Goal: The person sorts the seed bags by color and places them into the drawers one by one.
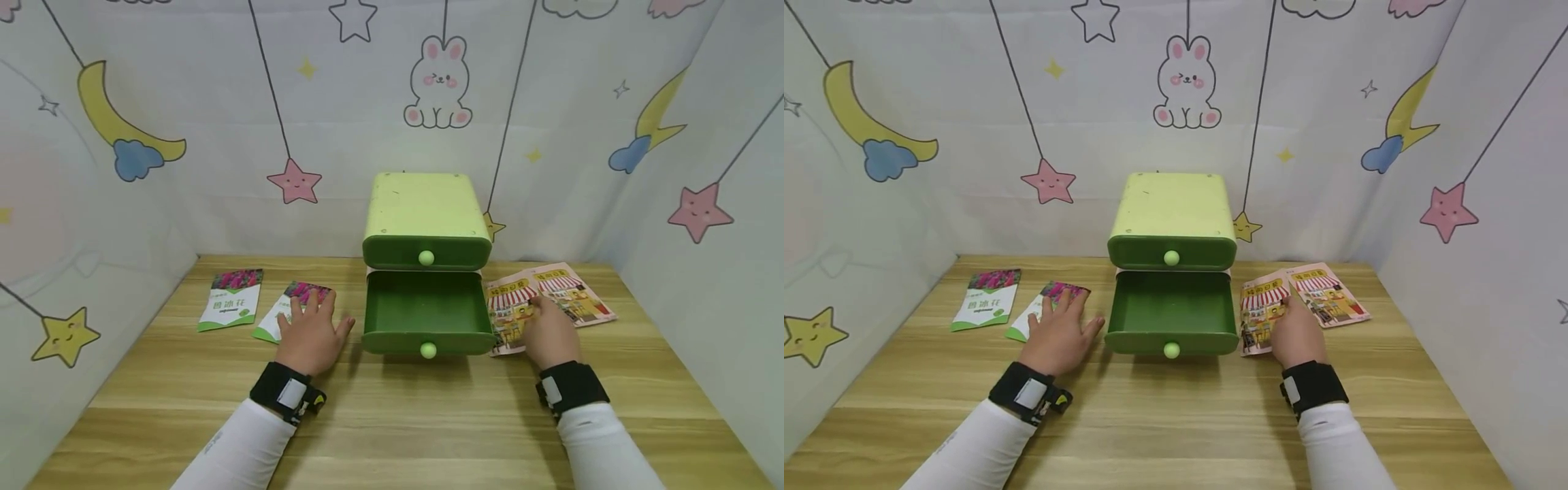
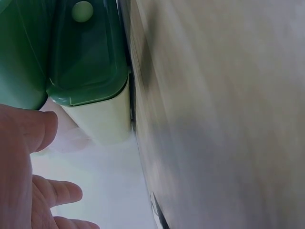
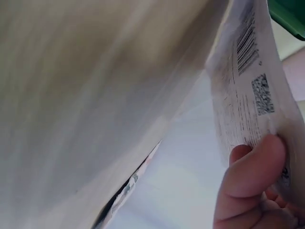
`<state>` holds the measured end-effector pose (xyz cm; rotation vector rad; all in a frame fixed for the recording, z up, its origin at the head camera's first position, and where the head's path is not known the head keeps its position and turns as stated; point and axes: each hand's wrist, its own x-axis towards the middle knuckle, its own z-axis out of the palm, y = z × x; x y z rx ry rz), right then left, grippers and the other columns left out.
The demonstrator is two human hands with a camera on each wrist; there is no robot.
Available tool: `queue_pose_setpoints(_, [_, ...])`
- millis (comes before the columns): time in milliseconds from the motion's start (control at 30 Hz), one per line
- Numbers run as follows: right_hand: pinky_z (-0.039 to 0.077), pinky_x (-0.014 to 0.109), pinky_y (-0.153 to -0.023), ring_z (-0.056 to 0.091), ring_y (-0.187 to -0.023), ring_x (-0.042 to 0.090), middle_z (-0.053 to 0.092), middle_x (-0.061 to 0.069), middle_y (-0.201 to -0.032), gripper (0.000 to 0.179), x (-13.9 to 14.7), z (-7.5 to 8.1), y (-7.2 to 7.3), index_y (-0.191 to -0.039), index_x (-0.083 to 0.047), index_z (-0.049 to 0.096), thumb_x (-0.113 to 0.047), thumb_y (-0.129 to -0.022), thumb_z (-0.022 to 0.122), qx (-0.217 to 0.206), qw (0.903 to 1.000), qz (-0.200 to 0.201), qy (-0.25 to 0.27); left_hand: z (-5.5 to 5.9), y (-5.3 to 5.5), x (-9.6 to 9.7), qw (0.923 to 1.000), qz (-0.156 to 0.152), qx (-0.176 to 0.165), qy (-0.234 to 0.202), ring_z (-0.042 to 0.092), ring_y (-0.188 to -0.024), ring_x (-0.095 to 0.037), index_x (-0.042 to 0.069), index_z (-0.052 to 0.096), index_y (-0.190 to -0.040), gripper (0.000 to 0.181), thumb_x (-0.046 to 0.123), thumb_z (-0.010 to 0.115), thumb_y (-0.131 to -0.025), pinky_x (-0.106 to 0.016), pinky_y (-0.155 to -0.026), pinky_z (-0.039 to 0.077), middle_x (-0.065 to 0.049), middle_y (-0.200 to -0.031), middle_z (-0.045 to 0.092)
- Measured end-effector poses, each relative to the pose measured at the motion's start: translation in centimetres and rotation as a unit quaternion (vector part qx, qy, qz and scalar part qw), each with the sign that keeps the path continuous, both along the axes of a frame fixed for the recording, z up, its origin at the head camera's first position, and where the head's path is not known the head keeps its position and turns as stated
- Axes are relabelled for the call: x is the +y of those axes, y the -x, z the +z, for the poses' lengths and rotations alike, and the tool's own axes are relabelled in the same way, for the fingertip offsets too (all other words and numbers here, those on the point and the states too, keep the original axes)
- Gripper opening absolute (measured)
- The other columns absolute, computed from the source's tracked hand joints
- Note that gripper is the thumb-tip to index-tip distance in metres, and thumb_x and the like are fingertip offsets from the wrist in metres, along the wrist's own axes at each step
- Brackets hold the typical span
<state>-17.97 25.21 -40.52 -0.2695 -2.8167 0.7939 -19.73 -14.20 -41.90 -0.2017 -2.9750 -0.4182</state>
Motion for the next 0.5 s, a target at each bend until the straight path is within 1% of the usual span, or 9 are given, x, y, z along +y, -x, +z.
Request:
queue_pose_setpoints(100, [0.032,0.033,-0.038,0.039,-0.042,0.020,0.053,0.012,-0.060,0.043,0.2,0.3,-0.3,-0.133,0.003,0.044,-0.004,-0.090,0.045,0.026,0.9996,-0.010,-0.005,0.0,0.0,0.0,1.0000,0.001,0.006,-0.002,0.005,-0.128,-0.053,0.010,0.033,-0.146,0.071,0.057,0.043,-0.094,-0.077,-0.095,0.011,-0.026,-0.148,0.023])
queue_pose_setpoints(167, [0.032,0.034,-0.037,0.039,-0.041,0.020,0.054,0.014,-0.061,0.043,0.2,0.5,-0.4,-0.133,0.003,0.044,-0.004,-0.091,0.046,0.040,0.9989,-0.024,-0.005,0.0,0.1,-0.1,0.9999,0.000,0.011,-0.004,0.005,-0.128,-0.053,0.010,0.033,-0.146,0.070,0.055,0.044,-0.094,-0.077,-0.095,0.011,-0.026,-0.147,0.024])
queue_pose_setpoints(200, [0.032,0.034,-0.037,0.039,-0.041,0.020,0.055,0.015,-0.061,0.043,0.3,0.6,-0.4,-0.133,0.003,0.044,-0.005,-0.091,0.046,0.044,0.9985,-0.031,0.000,0.0,0.1,-0.1,0.9999,-0.002,0.013,-0.005,0.005,-0.128,-0.053,0.009,0.032,-0.146,0.070,0.055,0.044,-0.094,-0.077,-0.094,0.011,-0.026,-0.147,0.024])
queue_pose_setpoints(233, [0.032,0.034,-0.038,0.040,-0.041,0.020,0.058,0.016,-0.066,0.042,0.3,0.7,-0.4,-0.133,0.003,0.044,-0.005,-0.091,0.047,0.051,0.9980,-0.038,0.005,-0.1,0.1,-0.1,0.9999,-0.003,0.015,-0.006,0.005,-0.128,-0.053,0.009,0.032,-0.146,0.070,0.054,0.044,-0.094,-0.077,-0.094,0.011,-0.026,-0.147,0.024])
queue_pose_setpoints(333, [0.032,0.034,-0.036,0.039,-0.040,0.020,0.058,0.019,-0.066,0.044,0.3,1.1,-0.5,-0.137,-0.001,0.041,-0.007,-0.094,0.045,0.050,0.9965,-0.061,0.028,0.0,0.1,0.0,0.9996,-0.006,0.026,-0.014,0.005,-0.129,-0.052,0.008,0.032,-0.146,0.070,0.053,0.045,-0.094,-0.076,-0.095,0.013,-0.026,-0.147,0.024])
queue_pose_setpoints(400, [0.032,0.033,-0.036,0.040,-0.040,0.021,0.060,0.021,-0.073,0.045,0.3,1.5,-0.6,-0.138,-0.002,0.040,-0.008,-0.094,0.044,0.057,0.9945,-0.076,0.044,0.0,0.1,0.0,0.9990,-0.010,0.037,-0.022,0.006,-0.129,-0.051,0.008,0.032,-0.146,0.069,0.053,0.045,-0.094,-0.076,-0.095,0.014,-0.025,-0.148,0.024])
queue_pose_setpoints(433, [0.032,0.033,-0.037,0.040,-0.041,0.021,0.061,0.023,-0.081,0.045,0.4,1.7,-0.6,-0.138,-0.002,0.040,-0.008,-0.094,0.044,0.064,0.9933,-0.083,0.050,0.1,0.1,0.0,0.9985,-0.012,0.045,-0.027,0.007,-0.129,-0.050,0.008,0.033,-0.145,0.069,0.052,0.045,-0.095,-0.075,-0.096,0.016,-0.025,-0.147,0.025])
queue_pose_setpoints(500, [0.032,0.033,-0.037,0.038,-0.040,0.021,0.061,0.023,-0.079,0.046,0.4,2.1,-0.7,-0.138,-0.003,0.040,-0.008,-0.093,0.042,0.078,0.9904,-0.095,0.063,0.1,0.2,0.0,0.9973,-0.019,0.060,-0.037,0.010,-0.130,-0.050,0.007,0.033,-0.145,0.068,0.052,0.044,-0.095,-0.074,-0.096,0.018,-0.024,-0.147,0.026])
